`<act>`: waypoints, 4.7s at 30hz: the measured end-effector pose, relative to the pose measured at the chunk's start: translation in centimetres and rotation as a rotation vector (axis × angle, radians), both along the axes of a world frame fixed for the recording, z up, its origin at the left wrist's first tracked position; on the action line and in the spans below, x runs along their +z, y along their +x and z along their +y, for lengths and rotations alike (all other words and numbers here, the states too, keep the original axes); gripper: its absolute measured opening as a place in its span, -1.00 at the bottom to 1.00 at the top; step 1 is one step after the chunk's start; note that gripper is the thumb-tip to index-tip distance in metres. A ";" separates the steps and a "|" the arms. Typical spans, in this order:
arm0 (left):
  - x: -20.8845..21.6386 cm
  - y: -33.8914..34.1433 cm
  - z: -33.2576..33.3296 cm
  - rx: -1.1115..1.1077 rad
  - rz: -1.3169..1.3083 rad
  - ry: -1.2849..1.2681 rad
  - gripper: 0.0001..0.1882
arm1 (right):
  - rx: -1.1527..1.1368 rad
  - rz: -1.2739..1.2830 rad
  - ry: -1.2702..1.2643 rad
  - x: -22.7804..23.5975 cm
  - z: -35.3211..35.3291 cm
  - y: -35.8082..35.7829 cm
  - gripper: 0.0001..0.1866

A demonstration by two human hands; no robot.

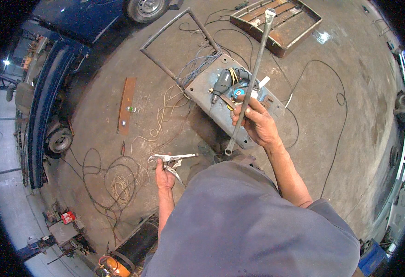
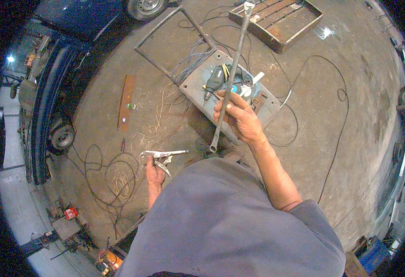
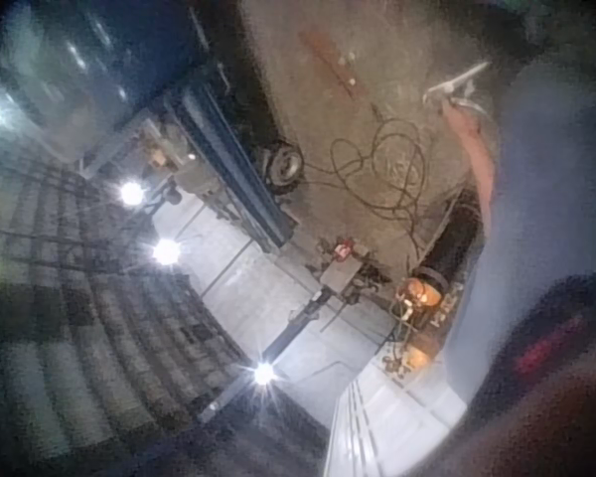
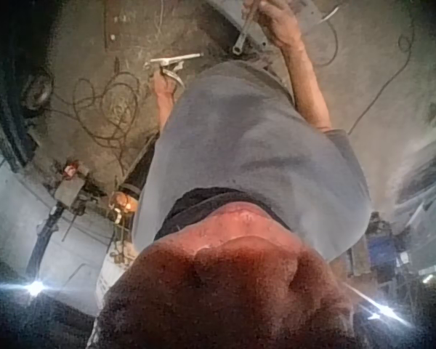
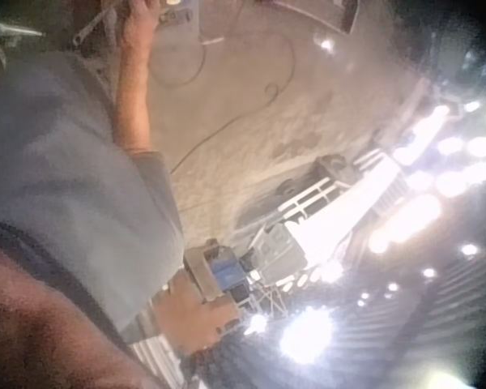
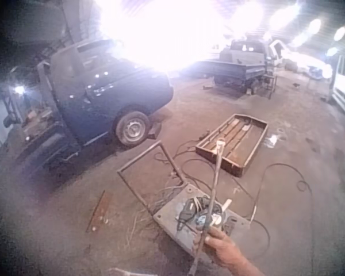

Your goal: The person connects hoses to a gas cylinder, attaches a dual-gauge regulator, and tightens it with a wrench. They then pick up a welding torch and inspect the setup.

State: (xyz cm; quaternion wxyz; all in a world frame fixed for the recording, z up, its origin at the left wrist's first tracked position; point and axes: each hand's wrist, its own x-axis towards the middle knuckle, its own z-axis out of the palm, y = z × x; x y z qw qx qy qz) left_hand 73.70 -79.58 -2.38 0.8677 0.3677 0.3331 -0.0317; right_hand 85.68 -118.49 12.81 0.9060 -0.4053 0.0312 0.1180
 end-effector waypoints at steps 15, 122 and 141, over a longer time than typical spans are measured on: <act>0.9 0.2 -0.3 0.007 0.042 0.006 -0.54 | 0.043 0.023 -0.020 -0.1 0.2 0.2 -0.54; -9.7 -14.0 7.7 0.442 0.111 0.087 -0.56 | 0.084 0.846 -0.368 -46.5 3.3 2.8 -0.65; -6.4 -13.7 1.7 0.675 0.157 0.121 -0.56 | 0.099 1.023 -0.143 -47.1 5.0 7.7 -0.83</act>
